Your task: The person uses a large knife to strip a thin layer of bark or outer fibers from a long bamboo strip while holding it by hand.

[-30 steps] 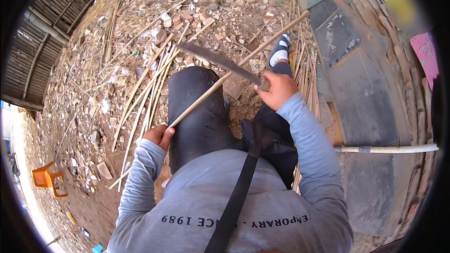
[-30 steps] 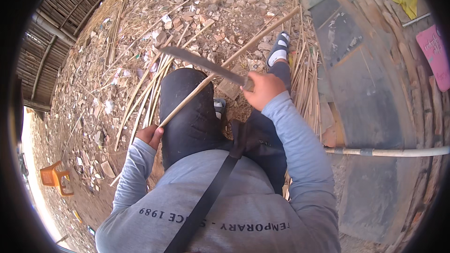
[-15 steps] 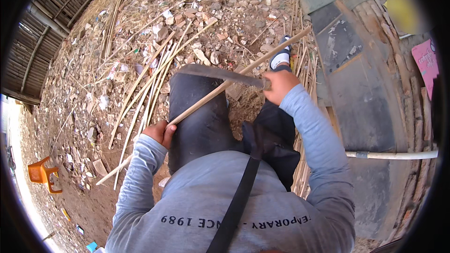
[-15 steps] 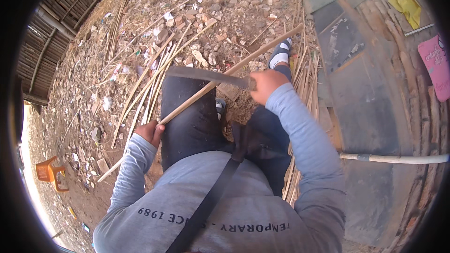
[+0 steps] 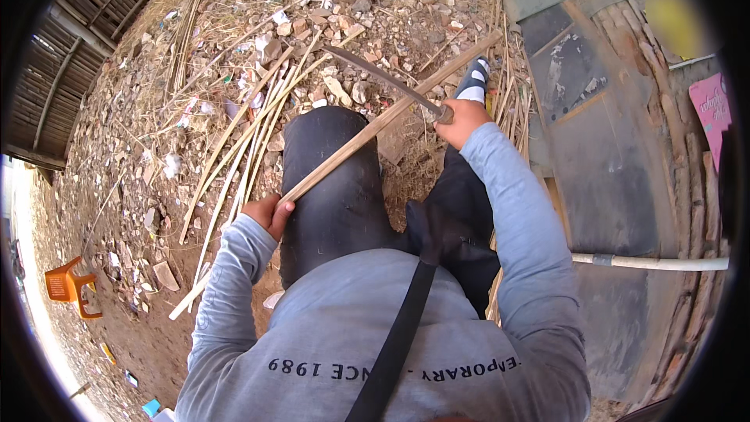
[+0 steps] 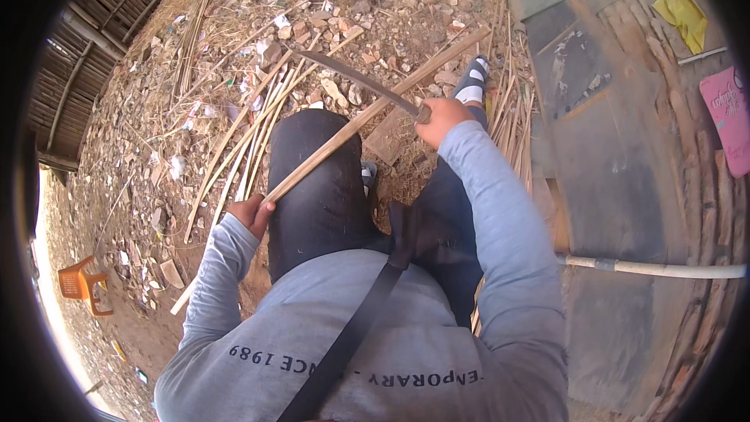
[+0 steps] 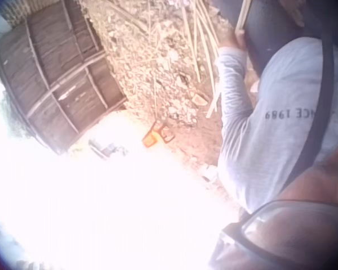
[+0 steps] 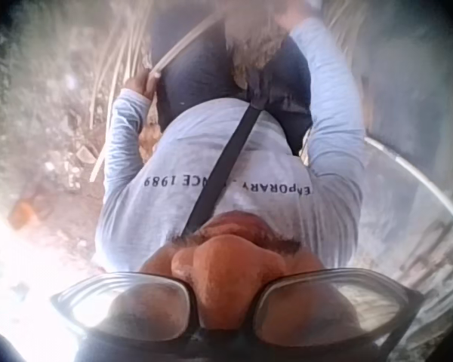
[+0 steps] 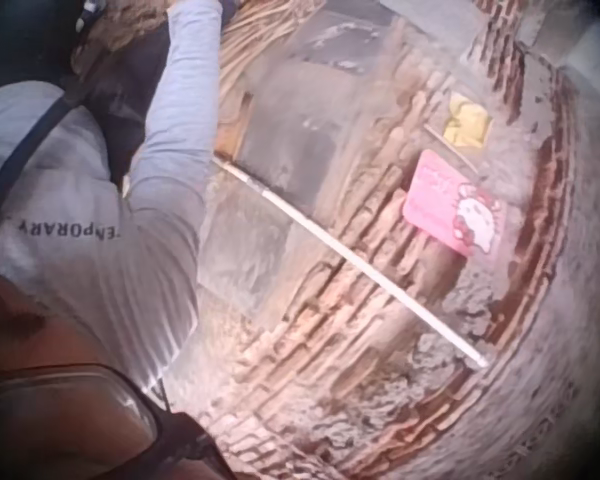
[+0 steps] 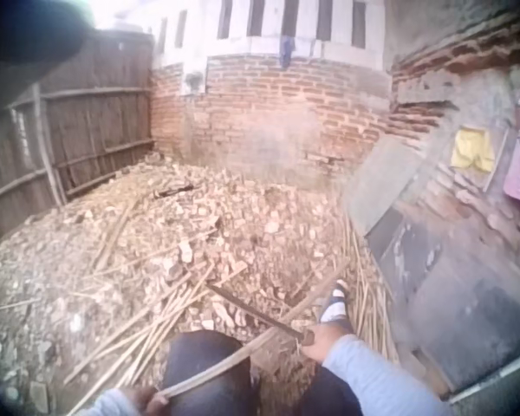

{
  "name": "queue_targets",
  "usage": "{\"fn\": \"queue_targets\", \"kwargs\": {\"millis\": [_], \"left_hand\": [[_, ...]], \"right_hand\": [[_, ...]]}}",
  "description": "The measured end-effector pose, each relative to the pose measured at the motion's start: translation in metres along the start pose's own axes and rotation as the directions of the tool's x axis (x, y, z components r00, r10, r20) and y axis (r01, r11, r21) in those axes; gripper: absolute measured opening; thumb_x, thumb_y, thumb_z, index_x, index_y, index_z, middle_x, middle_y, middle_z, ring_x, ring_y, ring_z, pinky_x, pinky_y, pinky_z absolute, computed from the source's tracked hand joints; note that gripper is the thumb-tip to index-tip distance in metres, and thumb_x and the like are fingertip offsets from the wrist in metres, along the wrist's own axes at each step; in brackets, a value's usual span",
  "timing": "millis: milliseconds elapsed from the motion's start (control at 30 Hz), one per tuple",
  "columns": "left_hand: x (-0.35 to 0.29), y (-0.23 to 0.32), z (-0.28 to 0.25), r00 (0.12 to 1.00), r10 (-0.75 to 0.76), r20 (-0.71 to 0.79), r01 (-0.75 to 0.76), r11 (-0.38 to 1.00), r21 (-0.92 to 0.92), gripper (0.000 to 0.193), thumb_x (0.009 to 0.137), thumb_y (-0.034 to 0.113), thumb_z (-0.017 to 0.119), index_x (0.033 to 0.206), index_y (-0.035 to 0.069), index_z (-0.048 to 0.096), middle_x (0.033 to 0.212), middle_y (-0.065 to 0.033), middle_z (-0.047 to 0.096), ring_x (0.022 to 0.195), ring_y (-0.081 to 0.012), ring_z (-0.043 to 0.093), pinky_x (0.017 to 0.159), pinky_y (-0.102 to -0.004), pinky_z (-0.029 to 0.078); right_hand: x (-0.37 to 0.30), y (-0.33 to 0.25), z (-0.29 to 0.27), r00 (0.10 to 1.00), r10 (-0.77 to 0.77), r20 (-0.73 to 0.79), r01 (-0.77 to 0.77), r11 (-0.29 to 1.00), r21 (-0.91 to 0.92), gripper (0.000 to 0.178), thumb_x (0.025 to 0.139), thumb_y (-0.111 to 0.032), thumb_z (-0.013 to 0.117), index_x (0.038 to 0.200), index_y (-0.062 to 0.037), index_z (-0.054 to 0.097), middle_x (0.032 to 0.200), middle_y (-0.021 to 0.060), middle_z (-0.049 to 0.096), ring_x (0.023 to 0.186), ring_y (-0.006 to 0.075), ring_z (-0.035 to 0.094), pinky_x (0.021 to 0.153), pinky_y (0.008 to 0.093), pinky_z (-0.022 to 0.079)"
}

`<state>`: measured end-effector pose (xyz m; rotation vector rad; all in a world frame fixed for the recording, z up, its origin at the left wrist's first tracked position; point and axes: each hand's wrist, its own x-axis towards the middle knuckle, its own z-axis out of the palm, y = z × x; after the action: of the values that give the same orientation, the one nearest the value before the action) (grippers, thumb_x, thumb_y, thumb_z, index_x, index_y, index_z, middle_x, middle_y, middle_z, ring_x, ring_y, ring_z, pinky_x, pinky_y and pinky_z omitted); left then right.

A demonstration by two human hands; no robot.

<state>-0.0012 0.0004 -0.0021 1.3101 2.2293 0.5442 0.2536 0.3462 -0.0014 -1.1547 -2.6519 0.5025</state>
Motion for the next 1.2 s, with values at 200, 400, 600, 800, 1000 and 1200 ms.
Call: {"fn": "queue_targets", "kwargs": {"millis": [200, 400, 600, 800, 1000, 1200], "left_hand": [[0.006, -0.009, 0.006, 0.999, -0.032, 0.042, 0.031, 1.000, 0.003, 0.050, 0.097, 0.047, 0.048, 0.090, 0.000, 0.062, 0.064, -0.0222, 0.059, 0.063, -0.0411, 0.062, 0.060, -0.0462, 0.048], [0.004, -0.004, -0.005, 0.994, -0.046, 0.101, 0.052, 0.997, -0.053, 0.053, 0.098, 0.048, 0.047, 0.108, -0.001, 0.065, 0.079, -0.0238, 0.066, 0.075, -0.0382, 0.066, 0.070, -0.0424, 0.051], [0.010, -0.006, -0.001, 0.997, 0.005, 0.077, 0.006, 0.990, -0.142, 0.055, 0.098, 0.050, 0.048, 0.101, -0.002, 0.066, 0.068, -0.0201, 0.062, 0.064, -0.0313, 0.062, 0.062, -0.0415, 0.048], [0.002, -0.009, -0.001, 0.998, -0.010, 0.056, 0.018, 0.990, -0.139, 0.056, 0.098, 0.050, 0.048, 0.096, -0.003, 0.065, 0.066, -0.0192, 0.061, 0.062, -0.0300, 0.060, 0.061, -0.0415, 0.048], [0.011, -0.016, 0.000, 0.997, 0.003, 0.082, 0.010, 0.988, -0.152, 0.057, 0.098, 0.050, 0.048, 0.099, -0.005, 0.065, 0.070, -0.0187, 0.062, 0.066, -0.0275, 0.061, 0.064, -0.0393, 0.048], [0.014, -0.009, -0.005, 0.970, -0.093, 0.225, 0.139, 0.970, -0.197, 0.058, 0.098, 0.050, 0.048, 0.103, -0.005, 0.066, 0.068, -0.0141, 0.061, 0.065, -0.0201, 0.057, 0.063, -0.0356, 0.047]], "right_hand": [[-0.001, -0.011, -0.025, 0.985, 0.122, 0.122, -0.115, 0.992, -0.056, 0.036, 0.071, -0.026, 0.071, 0.100, -0.0041, 0.068, 0.088, 0.0214, 0.068, 0.086, 0.0376, 0.066, 0.076, 0.0445, 0.052], [-0.007, -0.016, -0.027, 0.997, 0.070, -0.015, -0.072, 0.987, -0.143, 0.037, 0.071, -0.026, 0.071, 0.100, -0.0038, 0.068, 0.086, 0.0206, 0.068, 0.085, 0.0368, 0.066, 0.078, 0.0435, 0.052], [0.010, 0.027, -0.024, 0.985, 0.166, 0.049, -0.165, 0.986, -0.025, 0.037, 0.070, -0.027, 0.073, 0.099, -0.0048, 0.069, 0.089, 0.0203, 0.069, 0.087, 0.0358, 0.067, 0.079, 0.0431, 0.052], [-0.009, -0.027, -0.047, 0.992, 0.080, 0.092, -0.063, 0.982, -0.177, 0.041, 0.070, -0.029, 0.073, 0.102, -0.0036, 0.069, 0.091, 0.0201, 0.069, 0.089, 0.0358, 0.067, 0.080, 0.0436, 0.052], [0.007, 0.007, -0.031, 0.990, 0.143, -0.019, -0.144, 0.985, -0.095, 0.045, 0.072, -0.028, 0.071, 0.111, -0.0049, 0.067, 0.092, 0.0200, 0.069, 0.091, 0.0355, 0.067, 0.083, 0.0430, 0.052], [0.010, -0.011, -0.032, 0.944, 0.225, 0.241, -0.207, 0.973, -0.098, 0.035, 0.077, -0.030, 0.066, 0.104, -0.0081, 0.070, 0.099, 0.0158, 0.070, 0.096, 0.0342, 0.066, 0.086, 0.0411, 0.051]]}}
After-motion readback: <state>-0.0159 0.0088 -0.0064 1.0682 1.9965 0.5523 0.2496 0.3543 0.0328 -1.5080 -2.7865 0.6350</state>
